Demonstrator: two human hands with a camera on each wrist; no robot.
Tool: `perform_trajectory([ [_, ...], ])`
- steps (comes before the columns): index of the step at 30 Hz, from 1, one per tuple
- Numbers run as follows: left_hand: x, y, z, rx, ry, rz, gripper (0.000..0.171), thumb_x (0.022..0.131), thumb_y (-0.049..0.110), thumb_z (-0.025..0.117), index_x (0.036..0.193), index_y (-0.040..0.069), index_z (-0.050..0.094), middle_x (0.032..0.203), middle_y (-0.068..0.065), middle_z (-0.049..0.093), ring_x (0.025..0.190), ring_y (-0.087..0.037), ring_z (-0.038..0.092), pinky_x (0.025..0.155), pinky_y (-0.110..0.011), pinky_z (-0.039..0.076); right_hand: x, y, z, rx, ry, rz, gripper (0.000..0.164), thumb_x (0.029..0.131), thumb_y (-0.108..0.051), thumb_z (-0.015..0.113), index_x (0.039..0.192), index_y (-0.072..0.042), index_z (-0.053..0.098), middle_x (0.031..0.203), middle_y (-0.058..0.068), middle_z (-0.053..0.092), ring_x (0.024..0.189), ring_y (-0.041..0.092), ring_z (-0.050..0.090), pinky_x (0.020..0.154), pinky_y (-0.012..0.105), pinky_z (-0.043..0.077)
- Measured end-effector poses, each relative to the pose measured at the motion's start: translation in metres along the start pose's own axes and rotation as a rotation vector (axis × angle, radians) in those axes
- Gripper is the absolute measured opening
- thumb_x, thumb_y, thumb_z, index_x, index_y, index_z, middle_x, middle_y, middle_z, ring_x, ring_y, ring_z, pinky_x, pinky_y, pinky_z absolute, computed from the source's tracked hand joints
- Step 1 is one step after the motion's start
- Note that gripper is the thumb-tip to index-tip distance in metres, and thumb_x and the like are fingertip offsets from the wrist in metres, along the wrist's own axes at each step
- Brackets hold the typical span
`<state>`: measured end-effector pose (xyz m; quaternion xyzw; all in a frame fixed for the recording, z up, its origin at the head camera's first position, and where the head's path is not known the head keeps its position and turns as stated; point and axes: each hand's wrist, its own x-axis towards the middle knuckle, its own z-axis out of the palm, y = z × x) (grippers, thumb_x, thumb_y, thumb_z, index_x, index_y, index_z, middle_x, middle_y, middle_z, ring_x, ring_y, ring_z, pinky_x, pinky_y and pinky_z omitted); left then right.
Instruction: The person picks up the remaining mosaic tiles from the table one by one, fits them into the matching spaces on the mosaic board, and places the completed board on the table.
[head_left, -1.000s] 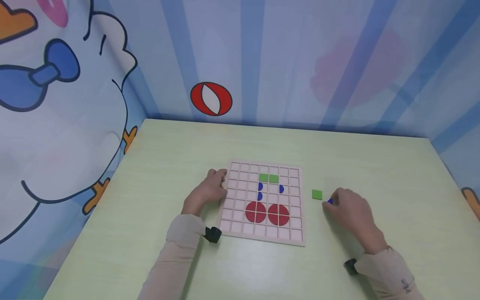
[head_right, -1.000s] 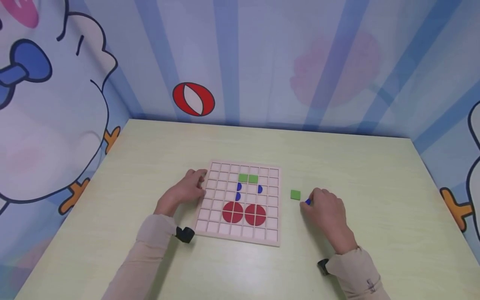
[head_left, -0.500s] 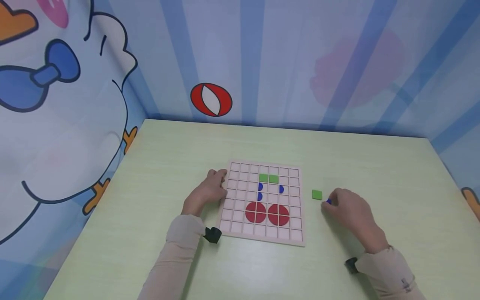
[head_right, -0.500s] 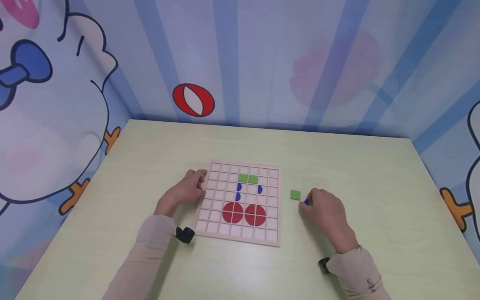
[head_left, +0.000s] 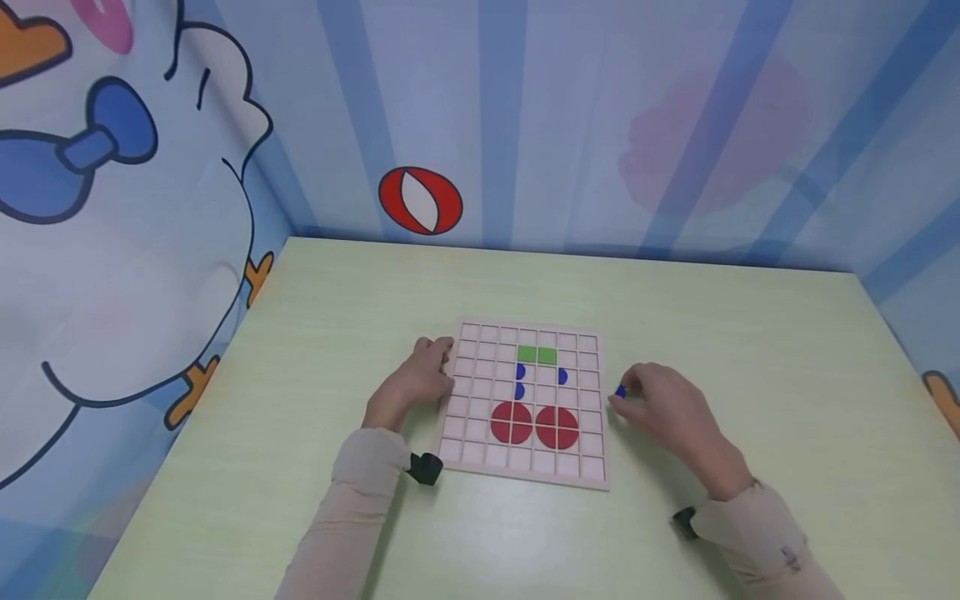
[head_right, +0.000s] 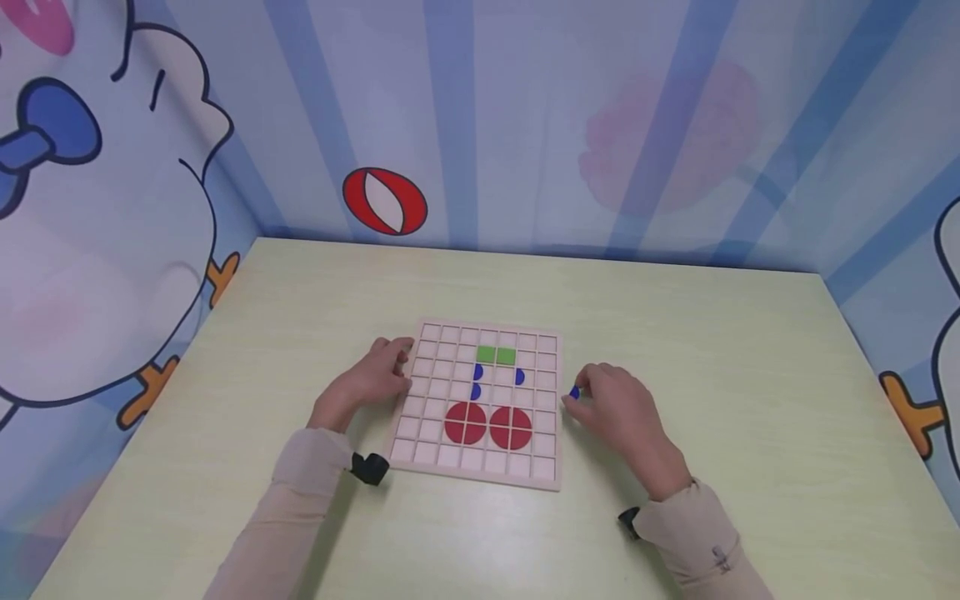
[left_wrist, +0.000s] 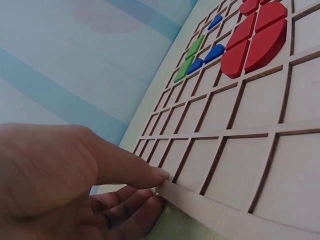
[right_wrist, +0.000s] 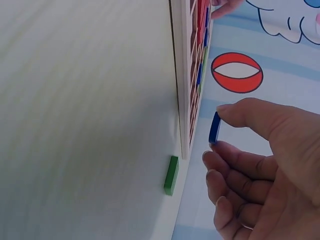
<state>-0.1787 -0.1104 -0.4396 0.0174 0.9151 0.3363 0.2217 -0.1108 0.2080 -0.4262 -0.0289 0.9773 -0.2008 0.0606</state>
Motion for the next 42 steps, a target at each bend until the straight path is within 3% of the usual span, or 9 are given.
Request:
perform_trajectory([
  [11, 0.001, -0.001, 0.001, 0.005, 0.003, -0.003, 0.07, 0.085, 0.002, 0.053, 0.15, 0.012, 0.029, 0.123, -0.009, 0.039, 0.102, -0.022, 0.045, 0.084, -0.034, 0.041, 0.016, -0.025, 0.017, -0.025, -0.047, -0.068, 0.028, 0.081, -0.029, 0.073, 0.097, -0.008, 0.066, 0.09, 0.005, 0.062, 0.079, 0.018, 0.052, 0.068, 0.03, 0.045],
  [19, 0.0, -0.001, 0.0, 0.004, -0.003, -0.003, 0.069, 0.086, 0.003, 0.052, 0.15, 0.012, 0.028, 0.123, -0.008, 0.038, 0.103, -0.022, 0.045, 0.086, -0.035, 0.04, 0.026, -0.038, 0.025, -0.041, -0.099, -0.124, 0.033, 0.081, -0.033, 0.073, 0.102, -0.009, 0.066, 0.091, 0.002, 0.062, 0.082, 0.017, 0.053, 0.076, 0.033, 0.049],
  [42, -0.001, 0.0, -0.001, 0.009, 0.001, -0.006, 0.068, 0.087, 0.004, 0.053, 0.15, 0.013, 0.029, 0.126, -0.009, 0.038, 0.104, -0.022, 0.046, 0.086, -0.035, 0.041, 0.029, -0.048, 0.029, -0.064, -0.11, -0.158, 0.034, 0.084, -0.029, 0.071, 0.11, -0.007, 0.066, 0.1, 0.007, 0.063, 0.088, 0.018, 0.054, 0.085, 0.037, 0.051],
])
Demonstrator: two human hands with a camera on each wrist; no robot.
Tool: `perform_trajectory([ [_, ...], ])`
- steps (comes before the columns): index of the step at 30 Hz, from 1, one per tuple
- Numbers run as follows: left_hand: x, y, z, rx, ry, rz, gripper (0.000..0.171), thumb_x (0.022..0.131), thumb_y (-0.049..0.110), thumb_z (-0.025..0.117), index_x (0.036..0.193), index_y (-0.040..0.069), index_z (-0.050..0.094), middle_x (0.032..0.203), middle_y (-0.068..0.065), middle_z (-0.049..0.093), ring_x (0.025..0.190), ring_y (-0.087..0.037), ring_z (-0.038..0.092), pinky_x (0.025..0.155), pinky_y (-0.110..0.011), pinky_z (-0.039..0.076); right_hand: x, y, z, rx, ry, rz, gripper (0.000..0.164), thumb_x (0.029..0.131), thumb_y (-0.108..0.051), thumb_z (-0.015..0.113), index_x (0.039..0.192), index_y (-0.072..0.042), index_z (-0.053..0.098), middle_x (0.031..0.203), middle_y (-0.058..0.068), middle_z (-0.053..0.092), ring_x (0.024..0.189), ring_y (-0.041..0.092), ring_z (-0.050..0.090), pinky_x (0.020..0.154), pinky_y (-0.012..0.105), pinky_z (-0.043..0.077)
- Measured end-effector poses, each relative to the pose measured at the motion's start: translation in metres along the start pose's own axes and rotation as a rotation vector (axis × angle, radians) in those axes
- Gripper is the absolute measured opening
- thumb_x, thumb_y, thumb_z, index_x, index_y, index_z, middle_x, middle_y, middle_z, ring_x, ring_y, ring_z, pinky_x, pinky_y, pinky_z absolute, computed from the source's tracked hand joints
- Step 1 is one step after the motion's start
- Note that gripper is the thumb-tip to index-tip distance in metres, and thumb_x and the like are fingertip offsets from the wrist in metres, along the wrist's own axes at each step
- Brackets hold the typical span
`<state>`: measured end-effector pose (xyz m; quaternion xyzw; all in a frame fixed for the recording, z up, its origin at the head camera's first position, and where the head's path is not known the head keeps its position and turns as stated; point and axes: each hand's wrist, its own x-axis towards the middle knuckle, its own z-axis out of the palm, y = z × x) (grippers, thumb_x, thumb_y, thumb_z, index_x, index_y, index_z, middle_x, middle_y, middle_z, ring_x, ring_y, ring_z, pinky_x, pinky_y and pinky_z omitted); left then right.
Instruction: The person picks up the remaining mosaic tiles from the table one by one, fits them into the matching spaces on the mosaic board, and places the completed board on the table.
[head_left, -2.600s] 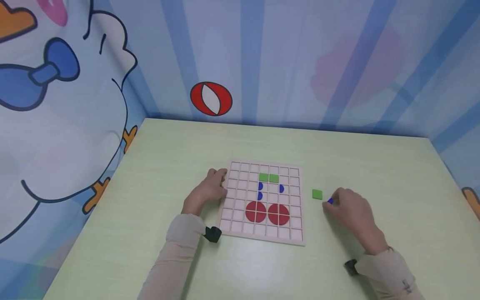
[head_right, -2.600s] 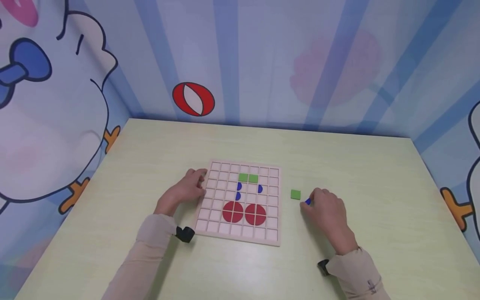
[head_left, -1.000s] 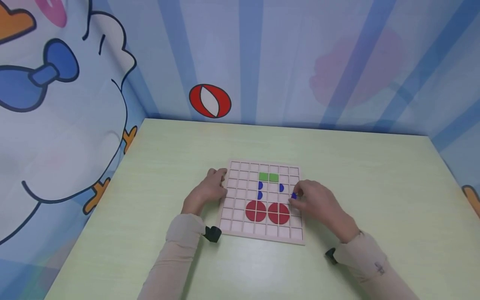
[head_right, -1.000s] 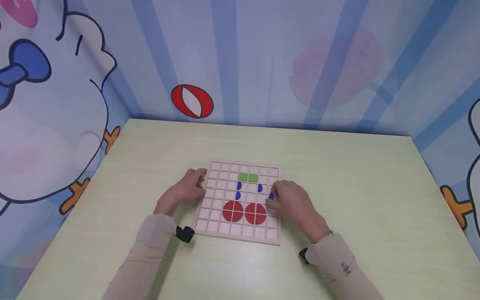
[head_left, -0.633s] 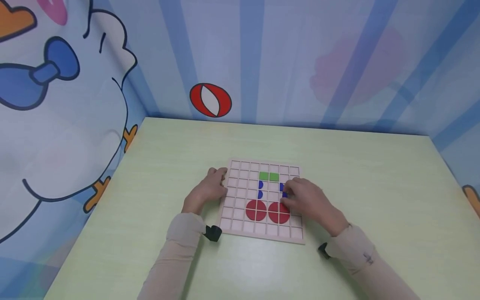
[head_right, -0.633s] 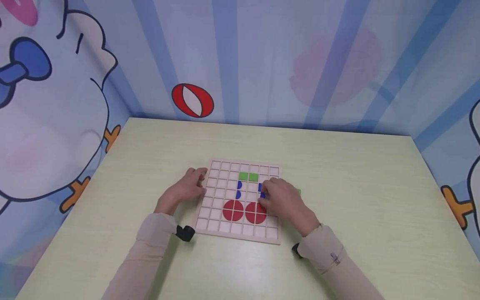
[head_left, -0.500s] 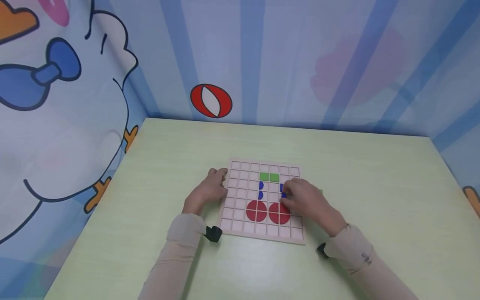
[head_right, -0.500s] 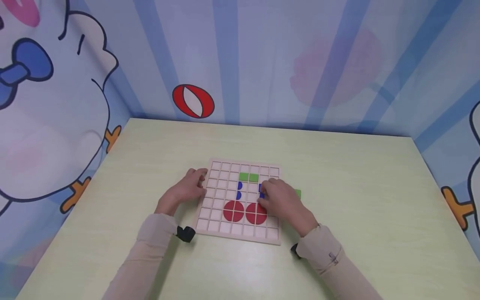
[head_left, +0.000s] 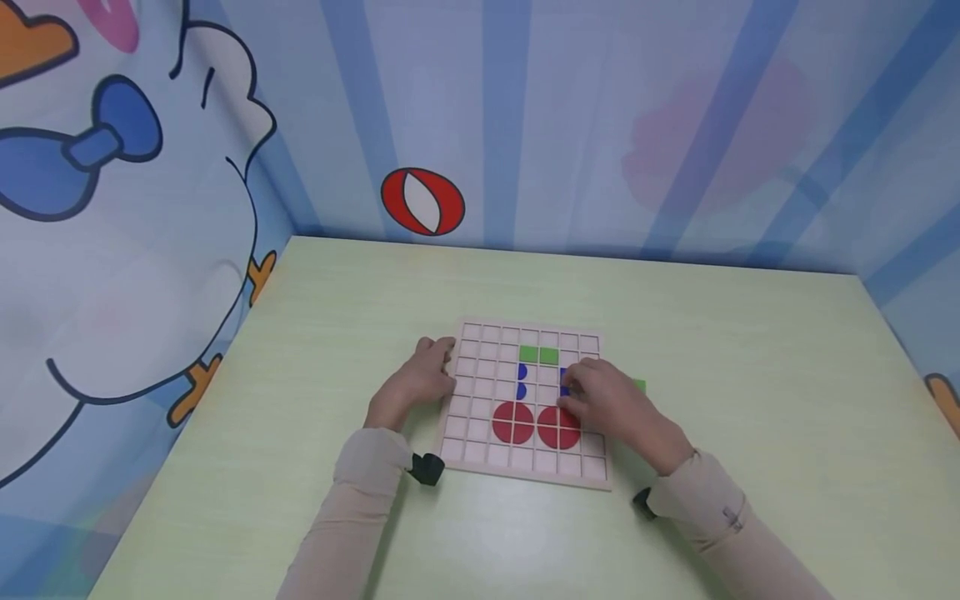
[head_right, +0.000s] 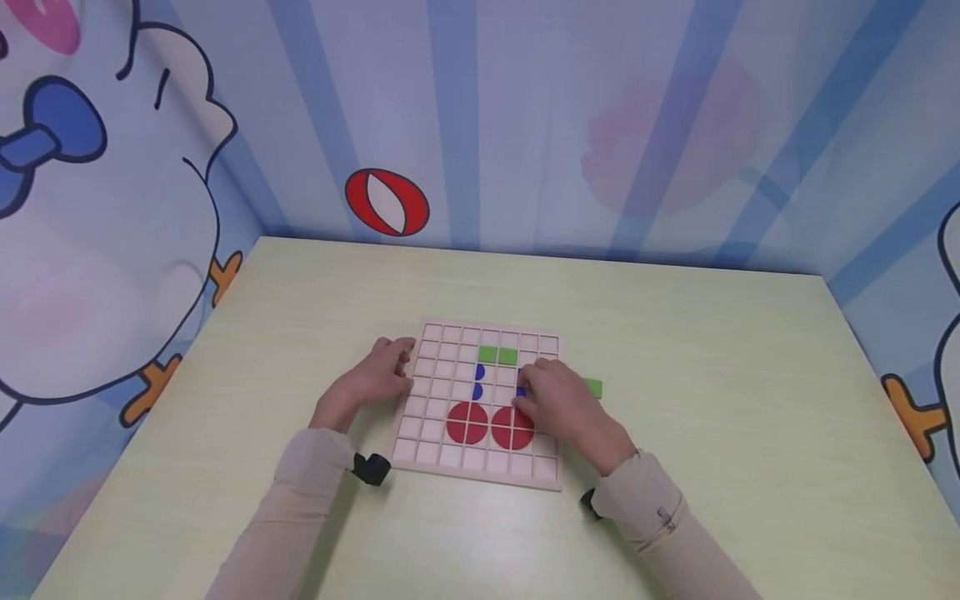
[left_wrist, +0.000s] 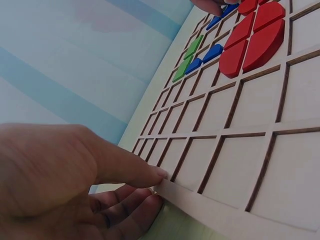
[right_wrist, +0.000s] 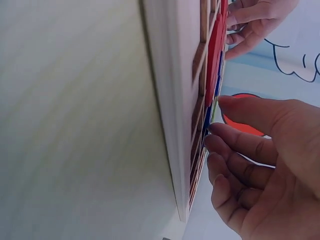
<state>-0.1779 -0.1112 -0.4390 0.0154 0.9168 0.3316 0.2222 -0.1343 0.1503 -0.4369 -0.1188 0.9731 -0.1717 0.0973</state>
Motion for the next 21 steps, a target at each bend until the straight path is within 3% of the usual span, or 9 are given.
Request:
perform_trajectory([
  [7, 0.0, 0.0, 0.0, -0.008, -0.004, -0.004, 0.068, 0.087, 0.004, 0.053, 0.15, 0.013, 0.029, 0.125, -0.008, 0.038, 0.104, -0.022, 0.045, 0.086, -0.034, 0.04, -0.002, 0.008, -0.004, 0.062, 0.022, 0.017, 0.026, 0.09, -0.025, 0.064, 0.11, -0.008, 0.067, 0.098, 0.004, 0.063, 0.089, 0.018, 0.055, 0.083, 0.036, 0.051],
  [21, -0.001, 0.0, -0.001, -0.001, -0.004, 0.004, 0.068, 0.087, 0.004, 0.053, 0.15, 0.012, 0.028, 0.125, -0.009, 0.039, 0.103, -0.022, 0.046, 0.085, -0.035, 0.041, -0.012, 0.026, -0.01, 0.079, 0.059, -0.009, 0.027, 0.09, -0.024, 0.064, 0.113, -0.01, 0.065, 0.1, 0.004, 0.062, 0.091, 0.019, 0.056, 0.083, 0.038, 0.05],
])
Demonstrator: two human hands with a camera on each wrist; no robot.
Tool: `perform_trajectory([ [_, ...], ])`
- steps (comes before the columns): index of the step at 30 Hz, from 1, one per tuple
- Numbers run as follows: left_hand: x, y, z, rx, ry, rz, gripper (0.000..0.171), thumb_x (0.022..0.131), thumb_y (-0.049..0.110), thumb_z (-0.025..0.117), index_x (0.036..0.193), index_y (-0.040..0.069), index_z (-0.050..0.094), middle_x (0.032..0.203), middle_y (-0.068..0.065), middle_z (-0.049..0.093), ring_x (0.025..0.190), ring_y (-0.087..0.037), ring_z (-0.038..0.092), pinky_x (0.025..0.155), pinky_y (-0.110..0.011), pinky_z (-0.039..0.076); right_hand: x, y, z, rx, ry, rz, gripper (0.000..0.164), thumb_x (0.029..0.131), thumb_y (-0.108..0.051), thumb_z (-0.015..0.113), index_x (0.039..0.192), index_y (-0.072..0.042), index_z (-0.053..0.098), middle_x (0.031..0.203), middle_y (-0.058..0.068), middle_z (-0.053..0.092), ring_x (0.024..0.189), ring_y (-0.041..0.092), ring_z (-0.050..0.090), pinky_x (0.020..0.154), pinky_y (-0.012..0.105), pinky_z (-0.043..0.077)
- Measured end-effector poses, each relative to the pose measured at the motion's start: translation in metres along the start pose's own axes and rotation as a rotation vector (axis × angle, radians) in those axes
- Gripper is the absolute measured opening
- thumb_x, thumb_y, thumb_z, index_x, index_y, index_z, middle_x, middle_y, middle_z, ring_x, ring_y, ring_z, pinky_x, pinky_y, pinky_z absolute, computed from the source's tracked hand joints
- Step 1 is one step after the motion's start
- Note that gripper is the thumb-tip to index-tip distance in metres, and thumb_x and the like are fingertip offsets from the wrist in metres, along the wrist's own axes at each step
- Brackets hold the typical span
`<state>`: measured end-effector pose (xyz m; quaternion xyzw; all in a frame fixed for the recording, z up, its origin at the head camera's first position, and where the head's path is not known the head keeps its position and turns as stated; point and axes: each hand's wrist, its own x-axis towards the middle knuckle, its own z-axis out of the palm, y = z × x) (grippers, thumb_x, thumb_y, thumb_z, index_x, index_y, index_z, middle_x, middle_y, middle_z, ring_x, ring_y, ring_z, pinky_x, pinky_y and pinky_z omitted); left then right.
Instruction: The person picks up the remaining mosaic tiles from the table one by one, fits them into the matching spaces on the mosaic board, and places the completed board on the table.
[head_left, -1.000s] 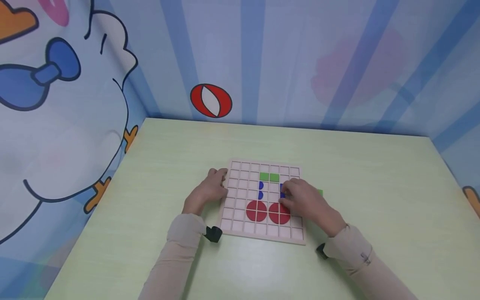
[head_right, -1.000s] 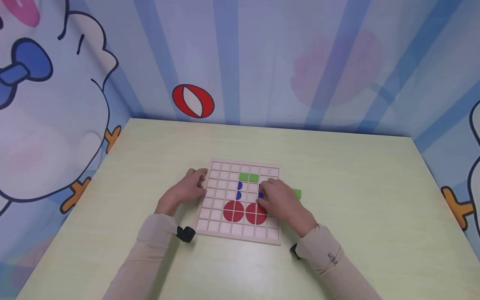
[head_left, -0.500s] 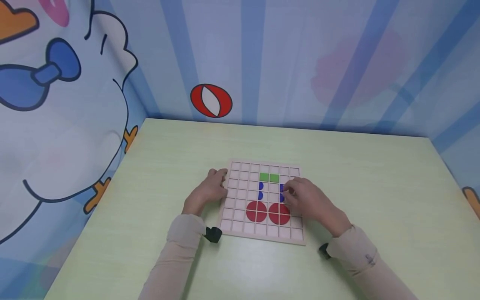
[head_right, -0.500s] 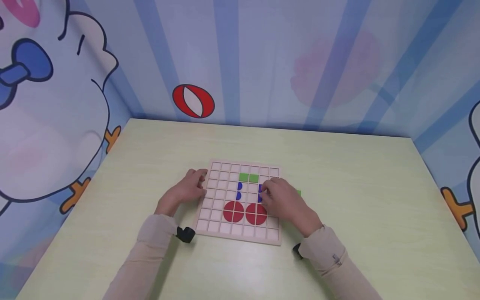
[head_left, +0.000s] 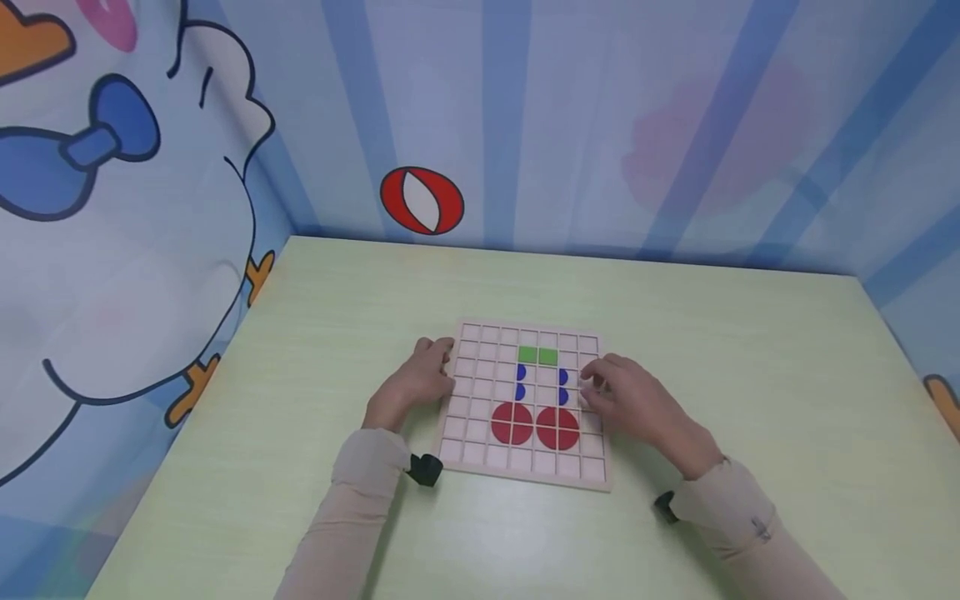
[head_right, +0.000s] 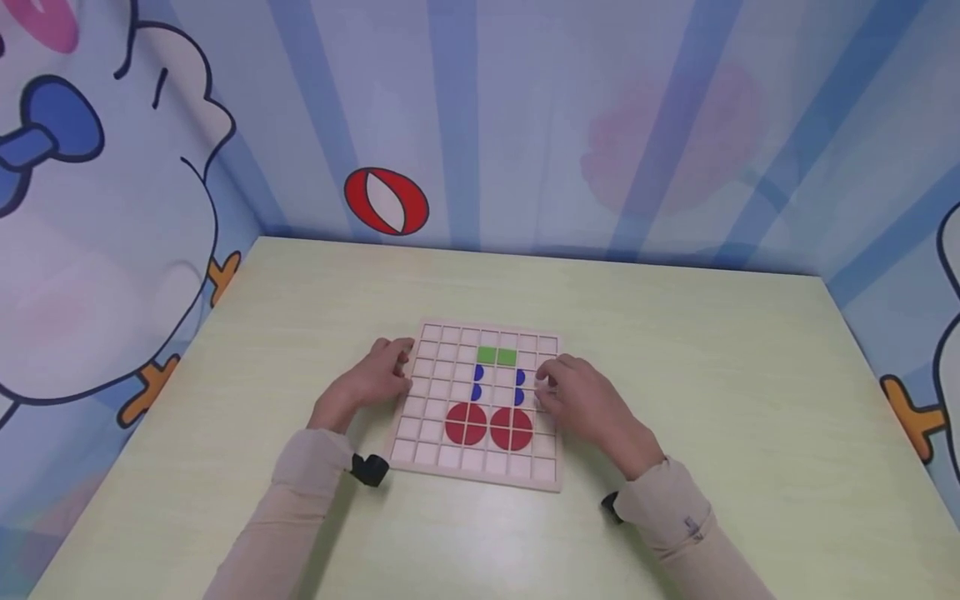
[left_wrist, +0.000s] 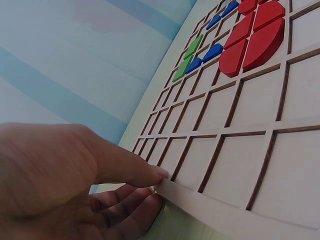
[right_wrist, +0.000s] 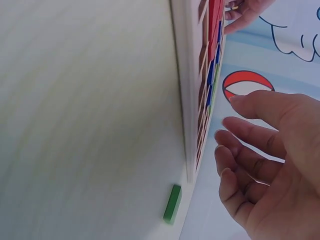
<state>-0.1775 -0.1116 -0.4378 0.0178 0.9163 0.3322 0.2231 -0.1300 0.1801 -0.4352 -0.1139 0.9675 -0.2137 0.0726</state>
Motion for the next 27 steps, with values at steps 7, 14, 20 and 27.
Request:
perform_trajectory([
  [7, 0.001, -0.001, 0.0, -0.002, 0.0, 0.002, 0.068, 0.087, 0.004, 0.053, 0.15, 0.013, 0.029, 0.124, -0.008, 0.039, 0.103, -0.022, 0.046, 0.085, -0.034, 0.041, -0.003, 0.014, -0.007, 0.0, 0.033, 0.022, 0.036, 0.086, -0.023, 0.069, 0.118, -0.007, 0.061, 0.107, 0.009, 0.061, 0.098, 0.024, 0.056, 0.086, 0.042, 0.05],
  [14, 0.002, 0.0, 0.001, 0.008, 0.005, 0.001, 0.068, 0.087, 0.005, 0.053, 0.15, 0.013, 0.028, 0.123, -0.008, 0.039, 0.103, -0.022, 0.046, 0.085, -0.034, 0.04, -0.007, 0.03, -0.009, -0.014, 0.056, 0.061, 0.041, 0.085, -0.023, 0.07, 0.119, -0.004, 0.058, 0.114, 0.014, 0.058, 0.102, 0.028, 0.054, 0.09, 0.045, 0.047],
  [20, 0.001, 0.0, 0.002, 0.002, 0.001, -0.006, 0.068, 0.087, 0.004, 0.053, 0.15, 0.013, 0.028, 0.122, -0.008, 0.039, 0.103, -0.022, 0.045, 0.084, -0.034, 0.04, -0.009, 0.043, -0.008, -0.066, 0.076, 0.088, 0.043, 0.084, -0.023, 0.071, 0.118, -0.001, 0.059, 0.111, 0.017, 0.058, 0.101, 0.03, 0.053, 0.09, 0.047, 0.046],
  [27, 0.0, -0.001, 0.001, -0.006, -0.001, -0.004, 0.068, 0.087, 0.005, 0.053, 0.15, 0.014, 0.028, 0.123, -0.008, 0.038, 0.104, -0.022, 0.045, 0.085, -0.035, 0.04, -0.014, 0.055, -0.011, -0.034, 0.041, 0.151, 0.042, 0.085, -0.023, 0.069, 0.118, 0.001, 0.058, 0.112, 0.02, 0.056, 0.1, 0.033, 0.052, 0.089, 0.049, 0.045],
])
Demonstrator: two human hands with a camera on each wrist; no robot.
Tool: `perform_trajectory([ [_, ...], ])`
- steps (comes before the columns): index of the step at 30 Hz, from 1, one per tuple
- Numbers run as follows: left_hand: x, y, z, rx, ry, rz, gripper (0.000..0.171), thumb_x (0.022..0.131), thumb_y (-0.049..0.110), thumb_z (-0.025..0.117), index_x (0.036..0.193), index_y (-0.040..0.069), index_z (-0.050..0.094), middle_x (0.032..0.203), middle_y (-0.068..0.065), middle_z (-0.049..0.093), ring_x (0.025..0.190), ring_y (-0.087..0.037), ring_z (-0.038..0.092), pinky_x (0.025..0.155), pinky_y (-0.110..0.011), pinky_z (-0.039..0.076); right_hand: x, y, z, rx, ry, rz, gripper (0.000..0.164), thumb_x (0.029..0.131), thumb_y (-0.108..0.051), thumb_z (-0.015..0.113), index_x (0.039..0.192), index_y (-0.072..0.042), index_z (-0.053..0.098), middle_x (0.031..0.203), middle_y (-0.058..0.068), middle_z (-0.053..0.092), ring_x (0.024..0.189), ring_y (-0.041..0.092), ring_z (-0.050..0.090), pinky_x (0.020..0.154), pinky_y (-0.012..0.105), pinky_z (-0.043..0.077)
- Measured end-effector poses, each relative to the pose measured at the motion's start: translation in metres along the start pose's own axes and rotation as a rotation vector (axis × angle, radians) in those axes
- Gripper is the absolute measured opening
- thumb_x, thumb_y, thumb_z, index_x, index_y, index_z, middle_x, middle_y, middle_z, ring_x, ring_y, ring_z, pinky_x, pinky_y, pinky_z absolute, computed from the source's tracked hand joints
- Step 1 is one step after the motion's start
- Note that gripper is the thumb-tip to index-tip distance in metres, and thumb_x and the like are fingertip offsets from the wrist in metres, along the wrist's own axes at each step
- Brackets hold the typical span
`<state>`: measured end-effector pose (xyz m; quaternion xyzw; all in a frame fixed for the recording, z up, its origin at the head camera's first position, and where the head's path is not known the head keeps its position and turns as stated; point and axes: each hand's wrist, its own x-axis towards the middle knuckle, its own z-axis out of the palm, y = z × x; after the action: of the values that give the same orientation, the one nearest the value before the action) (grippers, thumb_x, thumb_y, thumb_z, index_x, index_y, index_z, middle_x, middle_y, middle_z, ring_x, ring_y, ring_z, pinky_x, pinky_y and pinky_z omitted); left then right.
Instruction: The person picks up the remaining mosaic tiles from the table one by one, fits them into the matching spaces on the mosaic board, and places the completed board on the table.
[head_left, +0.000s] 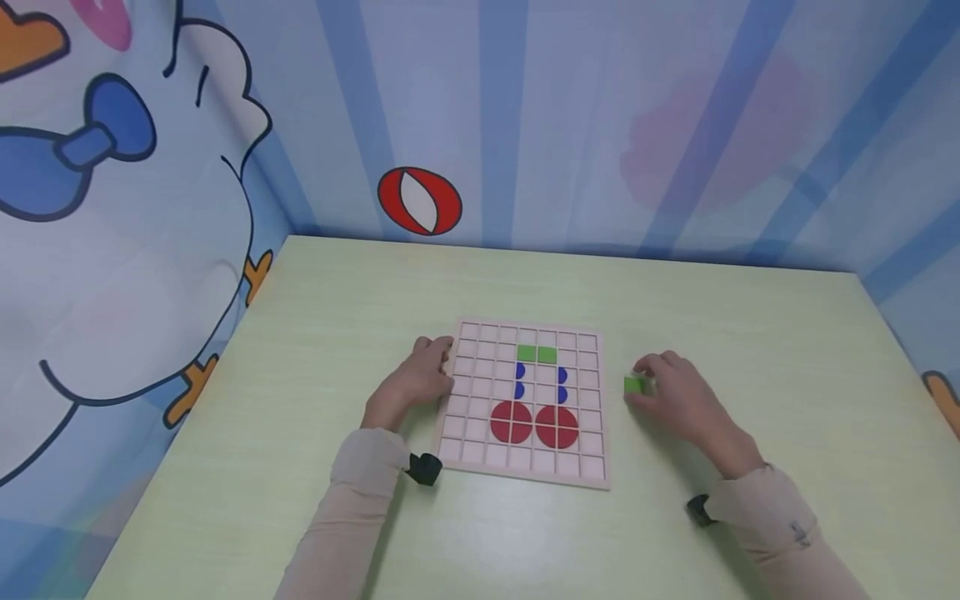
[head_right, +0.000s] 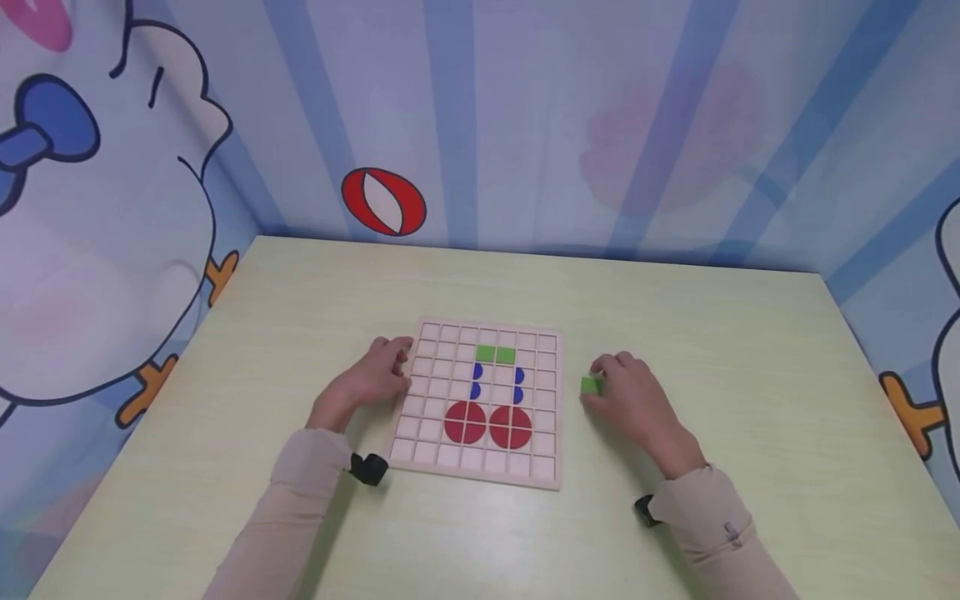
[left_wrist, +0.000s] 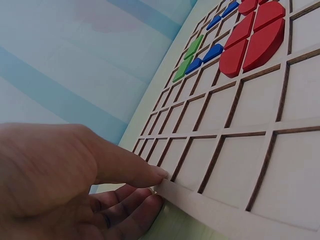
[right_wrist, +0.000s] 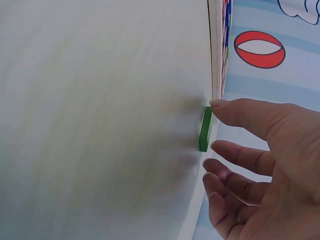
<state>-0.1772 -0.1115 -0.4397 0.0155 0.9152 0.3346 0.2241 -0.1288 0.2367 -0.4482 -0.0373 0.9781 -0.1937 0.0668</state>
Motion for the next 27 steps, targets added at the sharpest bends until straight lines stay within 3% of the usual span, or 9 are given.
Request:
perform_trajectory([
  [14, -0.0009, 0.0018, -0.0015, -0.001, -0.005, 0.005, 0.07, 0.086, 0.003, 0.052, 0.15, 0.012, 0.027, 0.123, -0.009, 0.038, 0.102, -0.022, 0.045, 0.082, -0.034, 0.039, -0.0023, 0.0084, -0.0031, 0.056, -0.014, -0.017, 0.034, 0.087, -0.022, 0.066, 0.111, 0.002, 0.062, 0.11, 0.02, 0.056, 0.1, 0.033, 0.053, 0.087, 0.049, 0.044],
  [27, 0.0011, -0.0002, -0.0005, 0.004, 0.0, 0.01, 0.069, 0.086, 0.003, 0.053, 0.15, 0.012, 0.028, 0.123, -0.009, 0.038, 0.1, -0.022, 0.046, 0.081, -0.033, 0.039, -0.0002, 0.0061, -0.0019, 0.026, -0.007, -0.039, 0.03, 0.087, -0.022, 0.066, 0.105, 0.002, 0.063, 0.108, 0.018, 0.059, 0.098, 0.031, 0.055, 0.087, 0.048, 0.045],
])
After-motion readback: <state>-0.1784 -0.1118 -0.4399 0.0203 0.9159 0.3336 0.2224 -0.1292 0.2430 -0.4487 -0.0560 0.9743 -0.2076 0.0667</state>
